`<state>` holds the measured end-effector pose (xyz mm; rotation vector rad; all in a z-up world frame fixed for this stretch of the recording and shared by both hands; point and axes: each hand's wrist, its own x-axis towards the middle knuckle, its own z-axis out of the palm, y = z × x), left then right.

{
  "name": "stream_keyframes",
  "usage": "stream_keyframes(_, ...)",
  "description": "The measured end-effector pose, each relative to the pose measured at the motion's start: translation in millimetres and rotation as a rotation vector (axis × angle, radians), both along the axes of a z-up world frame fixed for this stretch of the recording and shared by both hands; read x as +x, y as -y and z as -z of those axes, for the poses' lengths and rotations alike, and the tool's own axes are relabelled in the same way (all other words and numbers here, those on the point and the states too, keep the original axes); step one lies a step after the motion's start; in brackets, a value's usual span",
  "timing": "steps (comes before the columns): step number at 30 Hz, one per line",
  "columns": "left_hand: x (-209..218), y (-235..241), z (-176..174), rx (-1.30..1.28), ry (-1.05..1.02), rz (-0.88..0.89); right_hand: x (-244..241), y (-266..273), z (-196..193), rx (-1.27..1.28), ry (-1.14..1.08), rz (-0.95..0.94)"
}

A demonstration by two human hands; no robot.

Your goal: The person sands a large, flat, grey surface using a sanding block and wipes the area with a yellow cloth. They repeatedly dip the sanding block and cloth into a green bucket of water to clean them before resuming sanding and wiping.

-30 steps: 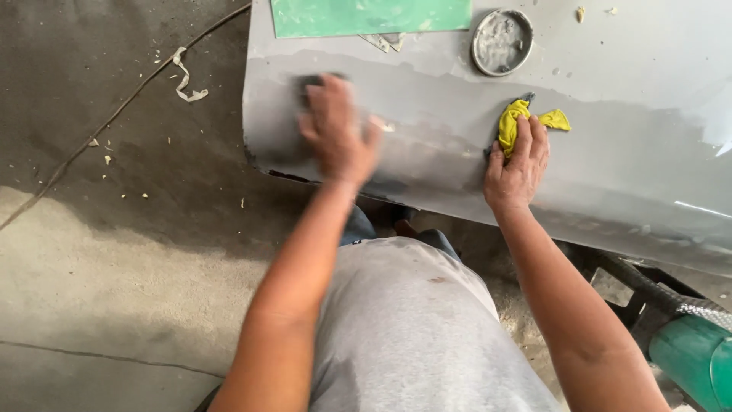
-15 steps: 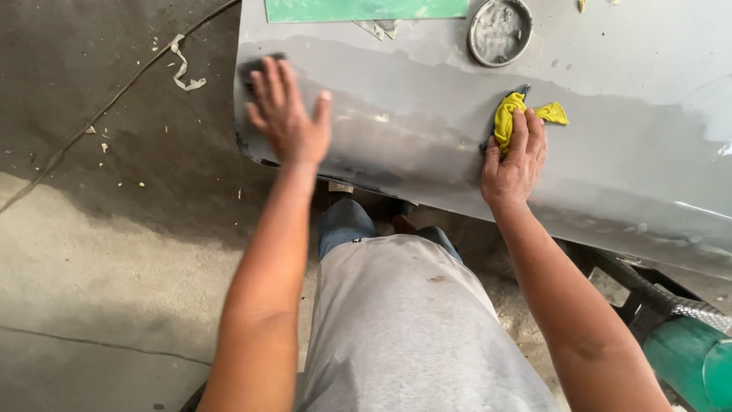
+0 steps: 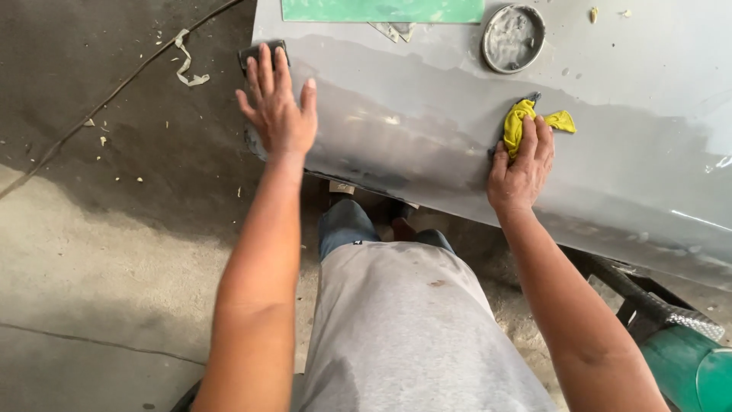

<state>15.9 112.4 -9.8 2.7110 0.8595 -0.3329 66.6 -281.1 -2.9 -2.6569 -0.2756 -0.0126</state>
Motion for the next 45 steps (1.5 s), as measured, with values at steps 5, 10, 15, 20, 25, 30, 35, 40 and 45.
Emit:
stream_keyframes(5,-14,119,17,-0.091,0.279,0.199,1,-1,4,-0.005,0.035,-0.014)
stream_keyframes(10,-29,118,21,-0.255,0.195,0.754,0,0,3,-0.002,0.043,-0.012)
stream_keyframes(15,-23,13,19,0.039,0.038,0.228,-3,-2,2,0.006,0.032,-0.002)
stream_keyframes(20,-7,118,23,-0.067,0.351,0.124,-1,-6,1,-0.004,0.026,0.048)
stream_keyframes(25,10,224,-8,-0.262,0.176,0.668,4,7,-11,0.026,-0.011,0.036)
stream_keyframes(30,-7,139,6,-0.155,0.313,0.562,8,39,-31,-0.175,0.028,-0.090)
stream_keyframes(35,-2,124,19,0.016,0.369,0.274,8,96,2,-0.014,-0.022,0.061)
stream_keyframes(40,7,271,24,-0.086,0.511,0.443,6,118,-9,-0.008,-0.039,0.035)
stream_keyframes(45,0,307,14,-0.305,0.172,0.882,10,179,6,-0.184,-0.036,0.007)
